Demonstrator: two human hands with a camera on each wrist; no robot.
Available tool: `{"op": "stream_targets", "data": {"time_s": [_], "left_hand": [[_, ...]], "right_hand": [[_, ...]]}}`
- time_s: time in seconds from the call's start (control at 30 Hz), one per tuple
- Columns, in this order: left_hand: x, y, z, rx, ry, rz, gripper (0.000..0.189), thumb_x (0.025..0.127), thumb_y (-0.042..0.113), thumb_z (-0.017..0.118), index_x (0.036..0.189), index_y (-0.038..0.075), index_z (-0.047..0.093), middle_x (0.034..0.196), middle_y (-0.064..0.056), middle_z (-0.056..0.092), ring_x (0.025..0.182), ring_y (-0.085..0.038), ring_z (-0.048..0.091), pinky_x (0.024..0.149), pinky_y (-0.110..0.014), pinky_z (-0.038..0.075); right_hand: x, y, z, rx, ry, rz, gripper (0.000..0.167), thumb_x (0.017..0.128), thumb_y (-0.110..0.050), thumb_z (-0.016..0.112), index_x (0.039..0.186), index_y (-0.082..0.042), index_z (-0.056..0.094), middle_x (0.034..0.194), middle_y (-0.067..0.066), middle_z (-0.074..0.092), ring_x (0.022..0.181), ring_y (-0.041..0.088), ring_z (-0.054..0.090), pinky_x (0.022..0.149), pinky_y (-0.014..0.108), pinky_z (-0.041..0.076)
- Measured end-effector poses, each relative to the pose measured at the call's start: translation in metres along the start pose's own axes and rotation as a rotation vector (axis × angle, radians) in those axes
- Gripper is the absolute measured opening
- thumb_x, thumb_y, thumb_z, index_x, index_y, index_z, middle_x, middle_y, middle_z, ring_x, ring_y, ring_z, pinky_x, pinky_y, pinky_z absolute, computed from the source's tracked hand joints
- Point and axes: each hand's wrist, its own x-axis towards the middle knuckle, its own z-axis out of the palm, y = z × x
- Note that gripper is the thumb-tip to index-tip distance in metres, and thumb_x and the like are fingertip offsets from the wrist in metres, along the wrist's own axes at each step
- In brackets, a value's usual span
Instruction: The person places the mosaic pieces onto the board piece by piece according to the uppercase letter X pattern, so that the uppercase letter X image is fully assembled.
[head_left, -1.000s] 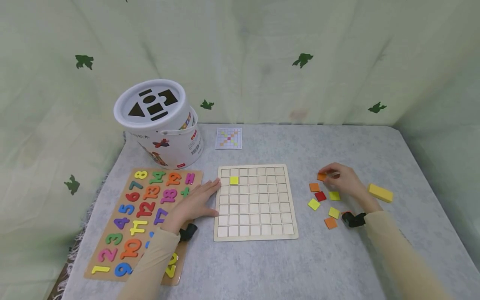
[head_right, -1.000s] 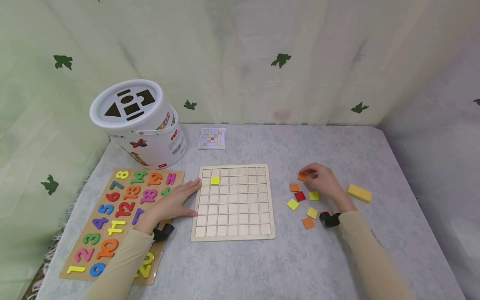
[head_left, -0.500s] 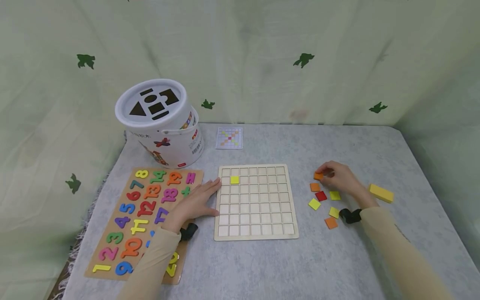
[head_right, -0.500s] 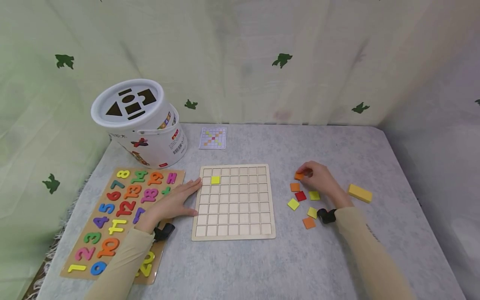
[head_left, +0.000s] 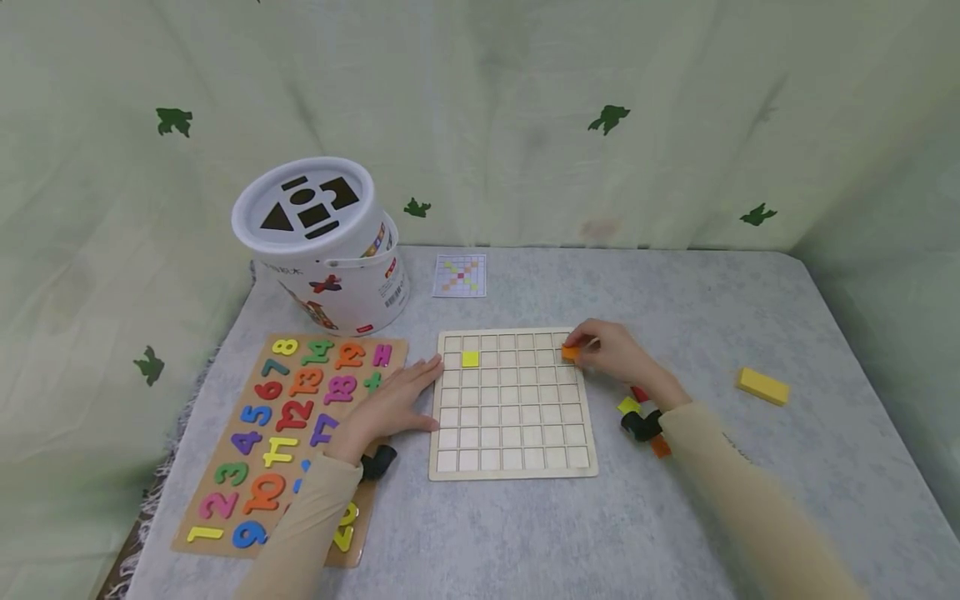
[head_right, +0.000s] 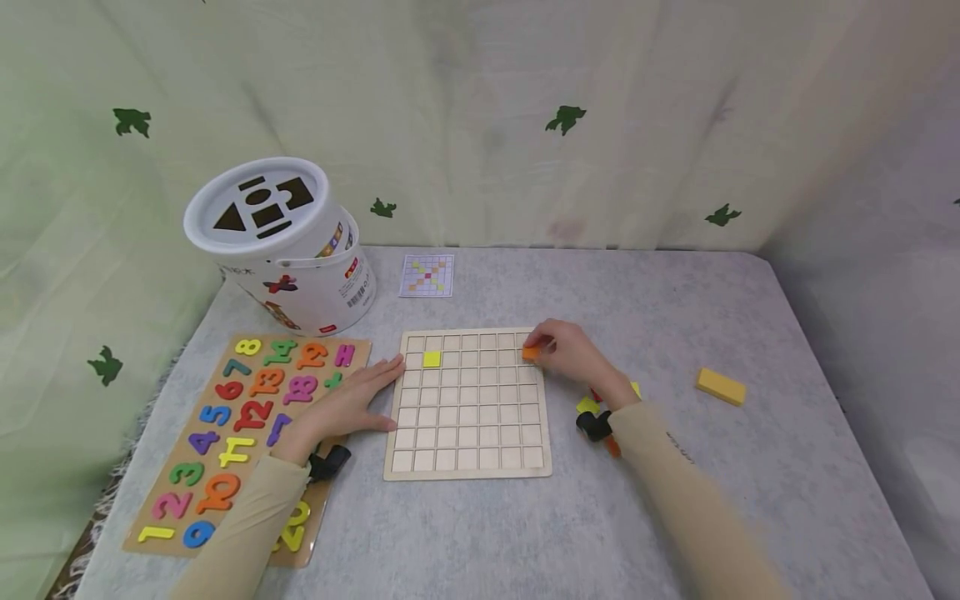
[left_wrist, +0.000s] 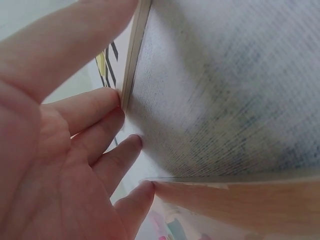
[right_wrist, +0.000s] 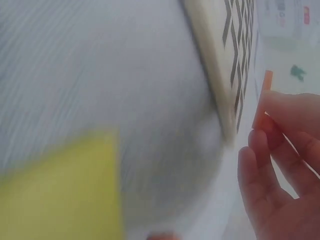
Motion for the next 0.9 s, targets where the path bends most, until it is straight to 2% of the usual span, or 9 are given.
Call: {"op": "stream_targets", "data": {"time_s": [0.17, 0.5, 0.7, 0.9], "left_hand": [[0.000, 0.000, 0.000, -0.004, 0.004, 0.002, 0.091, 0.080, 0.028, 0.079, 0.150, 0.002, 0.027, 0.157, -0.012, 0.018, 0.142, -0.035, 0.016, 0.115, -0.050, 0.010], [-0.001, 0.000, 0.000, -0.009, 0.002, 0.001, 0.091, 0.080, 0.028, 0.078, 0.150, 0.002, 0.027, 0.157, -0.011, 0.018, 0.143, -0.035, 0.015, 0.115, -0.050, 0.010], [-0.001, 0.000, 0.000, -0.014, 0.001, 0.001, 0.091, 0.080, 0.028, 0.078, 0.150, 0.003, 0.027, 0.157, -0.011, 0.018, 0.143, -0.035, 0.015, 0.115, -0.050, 0.009], [-0.001, 0.002, -0.001, -0.019, -0.003, -0.005, 0.091, 0.080, 0.028, 0.078, 0.150, 0.003, 0.027, 0.157, -0.012, 0.018, 0.143, -0.035, 0.015, 0.115, -0.050, 0.009]], "right_hand": [[0.015, -0.012, 0.017, -0.034, -0.048, -0.040, 0.021, 0.081, 0.005, 0.067, 0.102, -0.001, 0.068, 0.098, 0.008, 0.065, 0.091, 0.024, 0.059, 0.081, 0.039, 0.051], [0.027, -0.019, 0.029, -0.113, -0.079, -0.029, 0.021, 0.081, 0.008, 0.068, 0.099, -0.003, 0.068, 0.096, 0.008, 0.062, 0.089, 0.024, 0.057, 0.079, 0.038, 0.050], [0.023, -0.016, 0.025, -0.090, -0.066, -0.036, 0.020, 0.083, 0.005, 0.068, 0.100, -0.004, 0.068, 0.097, 0.007, 0.062, 0.089, 0.024, 0.056, 0.079, 0.038, 0.049], [0.002, -0.009, -0.001, 0.015, -0.012, 0.051, 0.019, 0.087, 0.001, 0.064, 0.106, -0.002, 0.067, 0.101, 0.009, 0.064, 0.091, 0.022, 0.056, 0.083, 0.040, 0.049]]}}
